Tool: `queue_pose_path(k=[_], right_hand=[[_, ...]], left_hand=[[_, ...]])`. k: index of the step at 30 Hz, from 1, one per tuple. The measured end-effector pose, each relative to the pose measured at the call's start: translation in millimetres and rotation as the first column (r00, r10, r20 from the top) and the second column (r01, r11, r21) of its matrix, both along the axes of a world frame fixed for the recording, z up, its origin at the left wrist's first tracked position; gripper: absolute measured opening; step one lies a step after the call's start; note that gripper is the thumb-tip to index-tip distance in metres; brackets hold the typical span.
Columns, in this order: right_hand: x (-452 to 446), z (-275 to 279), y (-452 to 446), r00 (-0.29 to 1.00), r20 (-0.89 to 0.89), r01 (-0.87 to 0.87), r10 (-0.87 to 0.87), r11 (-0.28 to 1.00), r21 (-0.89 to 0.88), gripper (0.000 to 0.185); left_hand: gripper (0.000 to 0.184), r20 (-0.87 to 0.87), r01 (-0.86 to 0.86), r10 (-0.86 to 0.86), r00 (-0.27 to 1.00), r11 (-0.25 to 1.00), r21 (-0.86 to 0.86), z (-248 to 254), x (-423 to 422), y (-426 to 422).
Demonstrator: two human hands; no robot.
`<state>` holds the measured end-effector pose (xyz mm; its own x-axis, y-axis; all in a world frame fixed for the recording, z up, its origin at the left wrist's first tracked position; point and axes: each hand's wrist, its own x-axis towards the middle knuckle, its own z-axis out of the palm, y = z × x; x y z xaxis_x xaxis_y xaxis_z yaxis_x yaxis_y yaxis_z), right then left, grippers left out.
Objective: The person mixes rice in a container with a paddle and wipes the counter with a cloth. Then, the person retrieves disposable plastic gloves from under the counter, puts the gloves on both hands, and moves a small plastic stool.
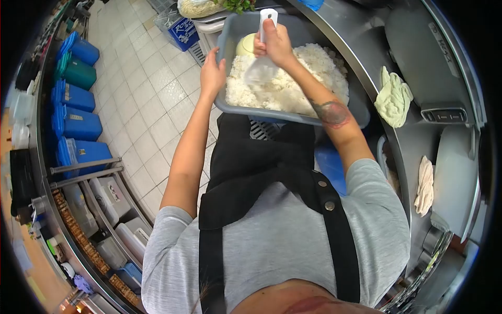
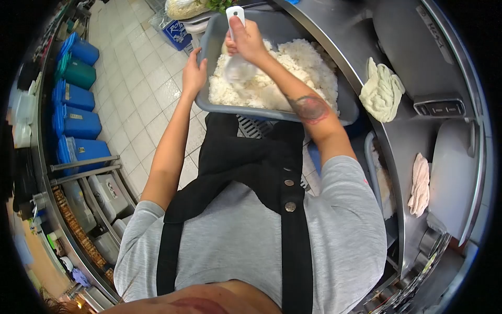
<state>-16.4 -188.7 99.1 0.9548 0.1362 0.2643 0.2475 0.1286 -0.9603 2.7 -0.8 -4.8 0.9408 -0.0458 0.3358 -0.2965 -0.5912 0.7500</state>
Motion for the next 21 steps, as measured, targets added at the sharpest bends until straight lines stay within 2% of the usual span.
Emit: queue_pose_path(k=[2,5,7,11,13,14,17,20,21], right_hand=[[0.3,-37.4,22.8,0.995,0.096,0.013,-0.021,0.997,0.08,0.059],[-11.3,-86.6,1.3,0.96,-0.277,0.111,-0.029,0.952,0.284,0.053],[-21.2,-83.2,-37.4,0.942,-0.332,0.104,-0.053,0.985,0.139,0.05],[-33.4,-74.1,-62.0,0.945,-0.325,-0.084,0.033,0.986,-0.143,0.045],[-30.9,-38.3,-40.9,0.946,-0.309,-0.176,0.098,0.957,-0.233,0.044],[-27.5,-20.9,-30.9,0.971,-0.218,-0.159,0.097,0.945,-0.286,0.042],[-2.8,5.7,-12.8,0.995,0.079,-0.052,0.056,0.997,-0.049,0.037],[21.7,-59.2,-0.7,0.972,0.187,0.142,-0.143,0.99,0.015,0.042],[13.2,-91.2,2.8,0.983,0.076,0.152,-0.164,0.978,0.146,0.051]], left_hand=[[0.041,-0.06,0.007,-0.009,0.998,0.999,-0.044,4.5,-3.4,0.6],[0.041,-0.047,0.006,-0.007,0.999,1.0,-0.02,2.9,-4.2,1.6],[0.042,-0.046,0.01,-0.011,0.999,1.0,-0.021,0.8,-6.7,3.4],[0.042,-0.043,-0.004,0.005,0.999,1.0,0.01,7.1,-5.9,-1.5],[0.042,-0.035,-0.01,0.011,0.999,1.0,0.013,8.3,-6.0,-1.9],[0.042,-0.024,-0.007,0.007,1.0,1.0,0.004,5.6,-4.6,-1.6],[0.042,-0.004,-0.003,0.003,1.0,1.0,-0.001,2.3,-0.8,-0.3],[0.043,-0.023,-0.003,0.002,1.0,1.0,-0.002,7.0,-4.6,-1.8],[0.043,-0.034,-0.005,0.005,0.999,1.0,-0.003,9.5,-6.2,-1.5]])
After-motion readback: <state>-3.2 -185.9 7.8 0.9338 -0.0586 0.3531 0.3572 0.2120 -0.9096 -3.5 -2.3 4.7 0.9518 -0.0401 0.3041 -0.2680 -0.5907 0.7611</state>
